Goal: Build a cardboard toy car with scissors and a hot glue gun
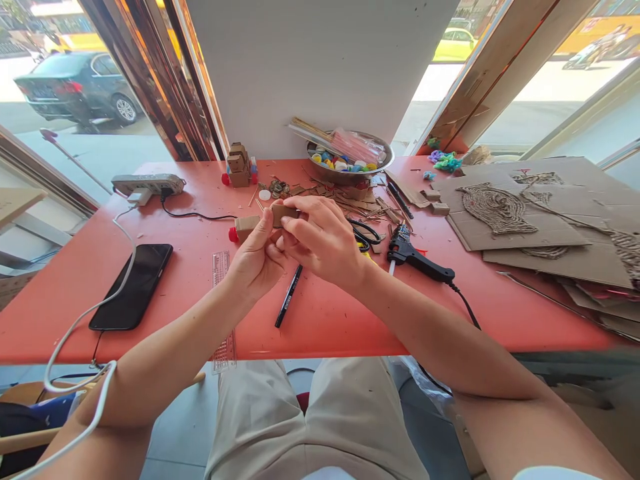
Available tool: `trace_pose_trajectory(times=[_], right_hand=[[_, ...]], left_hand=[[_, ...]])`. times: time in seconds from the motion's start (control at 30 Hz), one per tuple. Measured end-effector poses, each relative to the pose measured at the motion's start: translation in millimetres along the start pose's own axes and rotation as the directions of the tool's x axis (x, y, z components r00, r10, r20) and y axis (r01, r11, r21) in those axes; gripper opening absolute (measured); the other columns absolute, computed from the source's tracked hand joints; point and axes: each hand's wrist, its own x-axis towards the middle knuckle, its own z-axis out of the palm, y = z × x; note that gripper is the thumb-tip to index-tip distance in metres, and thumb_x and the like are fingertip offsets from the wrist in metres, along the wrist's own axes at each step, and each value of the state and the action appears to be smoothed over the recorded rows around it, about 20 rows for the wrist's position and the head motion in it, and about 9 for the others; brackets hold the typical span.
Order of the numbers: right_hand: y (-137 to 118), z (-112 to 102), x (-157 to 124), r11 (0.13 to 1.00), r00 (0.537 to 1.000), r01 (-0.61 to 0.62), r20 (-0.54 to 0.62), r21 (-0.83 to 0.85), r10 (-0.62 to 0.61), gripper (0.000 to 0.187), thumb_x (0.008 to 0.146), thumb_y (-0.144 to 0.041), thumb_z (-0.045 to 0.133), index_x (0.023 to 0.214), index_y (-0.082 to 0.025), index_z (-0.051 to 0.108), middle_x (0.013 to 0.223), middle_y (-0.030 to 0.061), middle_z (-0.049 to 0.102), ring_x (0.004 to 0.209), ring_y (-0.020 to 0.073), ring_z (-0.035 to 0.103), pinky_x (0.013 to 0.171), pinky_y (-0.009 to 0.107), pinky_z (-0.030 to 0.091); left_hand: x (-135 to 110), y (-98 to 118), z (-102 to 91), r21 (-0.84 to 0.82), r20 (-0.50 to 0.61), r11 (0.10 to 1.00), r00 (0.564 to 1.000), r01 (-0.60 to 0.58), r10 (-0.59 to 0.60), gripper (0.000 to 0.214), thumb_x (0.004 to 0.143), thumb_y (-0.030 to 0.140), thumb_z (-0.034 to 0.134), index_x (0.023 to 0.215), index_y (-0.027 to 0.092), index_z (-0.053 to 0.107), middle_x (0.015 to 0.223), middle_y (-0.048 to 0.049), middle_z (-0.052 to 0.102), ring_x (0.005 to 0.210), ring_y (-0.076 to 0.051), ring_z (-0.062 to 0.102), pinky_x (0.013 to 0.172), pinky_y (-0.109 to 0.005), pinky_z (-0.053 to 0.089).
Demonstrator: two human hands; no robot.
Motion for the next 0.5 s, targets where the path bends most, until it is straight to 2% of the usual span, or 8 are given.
trace_pose_trajectory(times=[0.1, 0.2, 0.4, 0.5], right_hand=[[-2.4, 0.1, 1.5, 0.999, 1.000, 0.013, -0.028, -0.029, -0.014, 0.026, 0.110, -0.026, 0.047, 0.095, -0.027, 0.069, 0.120, 0.0086, 0.077, 0.112, 0.0212, 0.070, 0.094, 0.040, 0.057], [-2.8, 0.2, 1.6, 0.999, 0.997, 0.034, -0.064, -0.013, -0.035, 0.024, 0.110, -0.026, 0.049, 0.099, -0.025, 0.070, 0.119, 0.0089, 0.076, 0.111, 0.0209, 0.070, 0.093, 0.038, 0.057], [-1.5, 1.0, -2.2, 0.996, 1.000, -0.027, 0.007, 0.080, 0.026, 0.019, 0.105, -0.022, 0.057, 0.107, -0.029, 0.075, 0.126, 0.0063, 0.074, 0.117, 0.0239, 0.069, 0.099, 0.041, 0.054], [-1.7, 2.4, -2.3, 0.999, 1.000, -0.013, -0.014, 0.052, 0.014, 0.019, 0.106, -0.024, 0.056, 0.105, -0.029, 0.074, 0.124, 0.0063, 0.075, 0.116, 0.0234, 0.070, 0.097, 0.041, 0.055]], left_hand=[[-0.1, -0.4, 0.6, -0.021, -0.020, 1.000, 1.000, -0.009, 0.008, 0.032, 0.112, 0.020, 0.049, 0.135, 0.021, 0.071, 0.077, 0.0022, 0.075, 0.051, -0.003, 0.063, 0.041, -0.006, 0.041], [-0.6, -1.3, 1.1, -0.038, -0.001, 0.999, 0.999, -0.039, 0.039, 0.031, 0.111, 0.018, 0.053, 0.134, 0.022, 0.072, 0.081, 0.0027, 0.075, 0.052, -0.002, 0.061, 0.044, -0.005, 0.043], [-1.6, -1.1, 2.5, -0.058, 0.011, 0.998, 0.999, -0.039, 0.040, 0.038, 0.112, 0.012, 0.043, 0.140, 0.022, 0.067, 0.070, 0.0061, 0.069, 0.043, -0.002, 0.054, 0.042, -0.005, 0.043], [-1.0, -0.5, 1.4, -0.040, 0.039, 0.999, 0.999, -0.021, 0.023, 0.039, 0.113, 0.015, 0.041, 0.141, 0.023, 0.067, 0.072, 0.0056, 0.070, 0.045, -0.003, 0.058, 0.044, -0.006, 0.047]])
